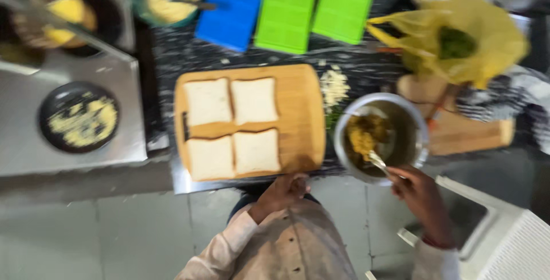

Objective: The person spreads a yellow-green mixture onto slices of white bread using a metal spoon. They work on one slice at a time, scooping the mixture from a metal bowl and smoothing it across the surface before placing the slice back on the cutting board.

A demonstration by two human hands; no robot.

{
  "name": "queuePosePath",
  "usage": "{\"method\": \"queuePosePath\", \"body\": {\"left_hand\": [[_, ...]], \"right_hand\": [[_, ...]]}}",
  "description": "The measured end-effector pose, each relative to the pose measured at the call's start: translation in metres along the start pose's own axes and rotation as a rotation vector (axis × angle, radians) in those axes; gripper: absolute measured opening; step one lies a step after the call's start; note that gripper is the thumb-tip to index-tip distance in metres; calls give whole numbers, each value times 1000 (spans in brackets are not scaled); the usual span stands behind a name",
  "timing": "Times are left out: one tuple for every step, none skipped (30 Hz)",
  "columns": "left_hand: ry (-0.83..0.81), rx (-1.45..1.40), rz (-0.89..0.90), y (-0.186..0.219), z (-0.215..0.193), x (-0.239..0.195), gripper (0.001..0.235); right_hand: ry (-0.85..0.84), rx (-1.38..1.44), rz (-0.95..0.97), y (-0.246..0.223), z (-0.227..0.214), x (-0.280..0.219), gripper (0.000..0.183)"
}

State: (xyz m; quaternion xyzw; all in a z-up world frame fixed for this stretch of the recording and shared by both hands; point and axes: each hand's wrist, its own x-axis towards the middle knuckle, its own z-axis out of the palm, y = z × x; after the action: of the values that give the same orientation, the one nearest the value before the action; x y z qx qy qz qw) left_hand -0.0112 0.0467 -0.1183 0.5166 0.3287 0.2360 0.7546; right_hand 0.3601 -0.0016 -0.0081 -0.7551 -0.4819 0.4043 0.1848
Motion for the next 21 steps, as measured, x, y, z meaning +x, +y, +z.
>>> {"method": "queuePosePath", "body": {"left_hand": [[71, 87, -94, 5, -13, -22, 38], [126, 167, -185, 10, -23, -40, 35], [180, 246, -277, 16, -34, -56, 33], [276, 341, -231, 21, -43, -68, 34], [372, 436, -186, 25, -50, -82, 34], [468, 529, -142, 28, -55, -94, 35], [533, 601, -124, 30, -61, -100, 33], [594, 671, -107, 32, -64, -104, 31], [654, 741, -90, 34, -66, -107, 29], [701, 842, -39, 36, -68, -108, 33], [748, 944, 13, 38, -72, -105, 37], [792, 1046, 64, 40, -76, -102, 41], [809, 1048, 99, 43, -79, -99, 47], [830, 1050, 134, 45, -83, -95, 54], [851, 1052, 169, 49, -85, -91, 60], [828, 1067, 162, 51, -87, -88, 62], [804, 1081, 155, 51, -88, -85, 64], [780, 1098, 154, 51, -89, -83, 67], [769, 1123, 147, 51, -90, -82, 63], [756, 1149, 143, 49, -91, -81, 59], [743, 1174, 139, 48, -92, -79, 55]], "right_hand": [[-23, 72, -2, -7, 7, -2, 30], [-31, 138, 5, -13, 10, -10, 31], [-40, 204, 13, -19, 14, -12, 33], [-83, 210, -19, -26, 22, -12, 34], [-127, 215, -51, -34, 35, -12, 34], [-173, 219, -81, -41, 50, -11, 34], [-194, 200, -116, -49, 71, -6, 33], [-213, 179, -147, -56, 94, -1, 32], [-231, 201, -165, -63, 121, 3, 32], [-247, 222, -180, -70, 148, 7, 32], [-238, 256, -216, -76, 174, 12, 28], [-227, 290, -251, -81, 197, 14, 24], [-179, 263, -298, -84, 213, 12, 25], [-132, 235, -348, -88, 229, 13, 27], [-85, 207, -399, -91, 241, 12, 29], [-7, 133, -460, -93, 251, 9, 31], [70, 58, -520, -95, 258, 7, 34], [153, -17, -582, -96, 265, 7, 36], [169, -62, -575, -97, 270, 5, 38], [189, -108, -565, -97, 274, 4, 39], [209, -154, -556, -95, 277, 4, 41]]}}
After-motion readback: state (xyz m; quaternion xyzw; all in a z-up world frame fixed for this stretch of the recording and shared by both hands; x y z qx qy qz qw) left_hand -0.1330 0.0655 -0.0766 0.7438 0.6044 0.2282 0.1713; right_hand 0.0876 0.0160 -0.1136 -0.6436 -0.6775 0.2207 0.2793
